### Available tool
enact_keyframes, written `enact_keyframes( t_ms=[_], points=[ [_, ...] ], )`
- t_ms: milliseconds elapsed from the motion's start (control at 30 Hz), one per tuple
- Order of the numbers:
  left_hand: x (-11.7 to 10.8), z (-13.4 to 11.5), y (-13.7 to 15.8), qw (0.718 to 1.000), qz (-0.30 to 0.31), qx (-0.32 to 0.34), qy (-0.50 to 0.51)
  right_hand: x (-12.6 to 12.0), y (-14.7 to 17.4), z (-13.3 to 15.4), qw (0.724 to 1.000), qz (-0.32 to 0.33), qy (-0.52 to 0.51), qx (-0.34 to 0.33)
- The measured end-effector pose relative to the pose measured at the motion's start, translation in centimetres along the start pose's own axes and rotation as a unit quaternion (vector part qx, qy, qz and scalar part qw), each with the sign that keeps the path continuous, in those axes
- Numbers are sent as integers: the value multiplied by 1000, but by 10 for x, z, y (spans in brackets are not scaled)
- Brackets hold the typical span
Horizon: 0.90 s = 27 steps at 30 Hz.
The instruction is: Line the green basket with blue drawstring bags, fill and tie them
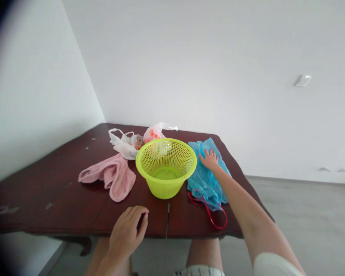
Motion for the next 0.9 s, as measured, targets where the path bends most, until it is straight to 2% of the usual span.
enact_keyframes(
  t_ms=[100, 200, 300, 400, 567, 733, 900],
  points=[
    [0, 0, 0, 1000, 0, -1, 0, 5, -13, -17, 998, -21, -17, 49],
    [2, 1, 1, 1000, -2, -5, -4, 9, -21, -21, 997, -48, -15, 50],
    [3, 1, 2, 1000, -4, -7, -9, 25, -29, -20, 999, -17, -10, 31],
    [3, 1, 1, 1000, -3, -8, -9, 38, -32, -24, 999, 14, -12, 47],
    [4, 2, 2, 1000, 5, -14, -4, 32, -30, -20, 999, -27, -7, 38],
    [5, 3, 3, 1000, 4, -17, -5, 38, -22, -13, 1000, 18, -14, 21],
    [3, 2, 2, 1000, 2, -18, 0, 28, -5, 2, 999, 2, -31, -5]
  ],
)
Point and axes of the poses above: each hand's wrist, its own y-axis away from the middle knuckle, its own x-axis out of the palm, z = x × y, the point moved 8 cm from there along -y, towards the middle knuckle, and after that the axes turned 5 degrees about z, right-handed, at the moved point
